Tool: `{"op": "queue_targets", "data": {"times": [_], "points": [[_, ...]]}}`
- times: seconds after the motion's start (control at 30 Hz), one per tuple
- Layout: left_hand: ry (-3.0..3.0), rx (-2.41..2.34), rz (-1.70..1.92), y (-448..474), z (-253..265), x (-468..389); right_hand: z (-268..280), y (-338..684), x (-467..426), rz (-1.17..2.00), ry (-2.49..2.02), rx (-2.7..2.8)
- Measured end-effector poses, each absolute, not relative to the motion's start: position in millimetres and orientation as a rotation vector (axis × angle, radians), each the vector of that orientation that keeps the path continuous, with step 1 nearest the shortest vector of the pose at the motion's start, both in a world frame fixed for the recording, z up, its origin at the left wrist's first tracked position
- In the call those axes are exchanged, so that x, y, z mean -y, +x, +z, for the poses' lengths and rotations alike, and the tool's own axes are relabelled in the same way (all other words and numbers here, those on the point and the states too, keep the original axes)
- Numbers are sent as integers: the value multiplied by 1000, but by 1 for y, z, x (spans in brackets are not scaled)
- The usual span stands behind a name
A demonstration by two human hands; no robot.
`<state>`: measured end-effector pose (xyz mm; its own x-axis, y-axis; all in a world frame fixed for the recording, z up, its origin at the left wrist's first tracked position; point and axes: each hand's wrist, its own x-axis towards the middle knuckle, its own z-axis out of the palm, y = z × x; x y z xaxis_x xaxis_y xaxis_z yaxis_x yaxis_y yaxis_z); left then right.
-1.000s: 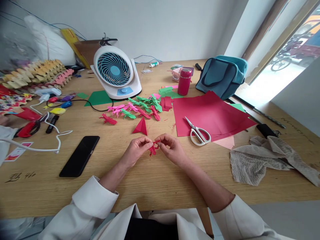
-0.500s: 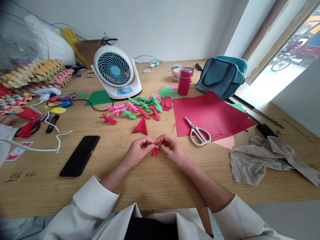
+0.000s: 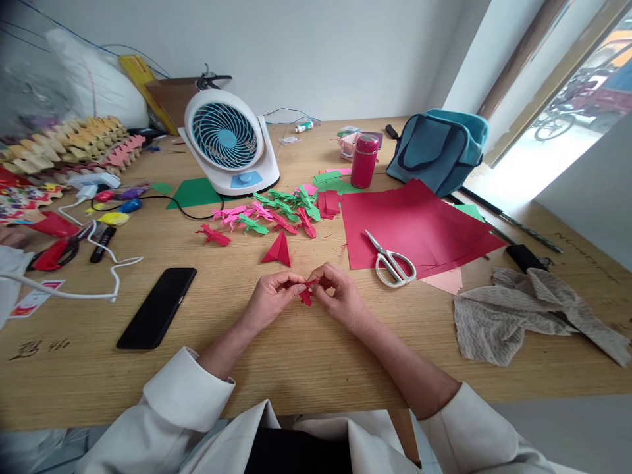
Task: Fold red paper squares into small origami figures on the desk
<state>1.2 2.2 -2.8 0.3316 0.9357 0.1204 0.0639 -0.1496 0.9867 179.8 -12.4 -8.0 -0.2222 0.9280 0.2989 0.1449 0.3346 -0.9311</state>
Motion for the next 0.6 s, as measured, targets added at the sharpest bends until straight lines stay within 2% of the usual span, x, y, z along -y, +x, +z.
{"op": "queue_targets", "data": {"times": [0.13,0.6], "points": [[1474,-974,1043,2,1,0,-11,180,10,1003,-1029,1583],[2201,-1013,1186,-9,10,-2,1,193,1,1710,-952,1272]]}}
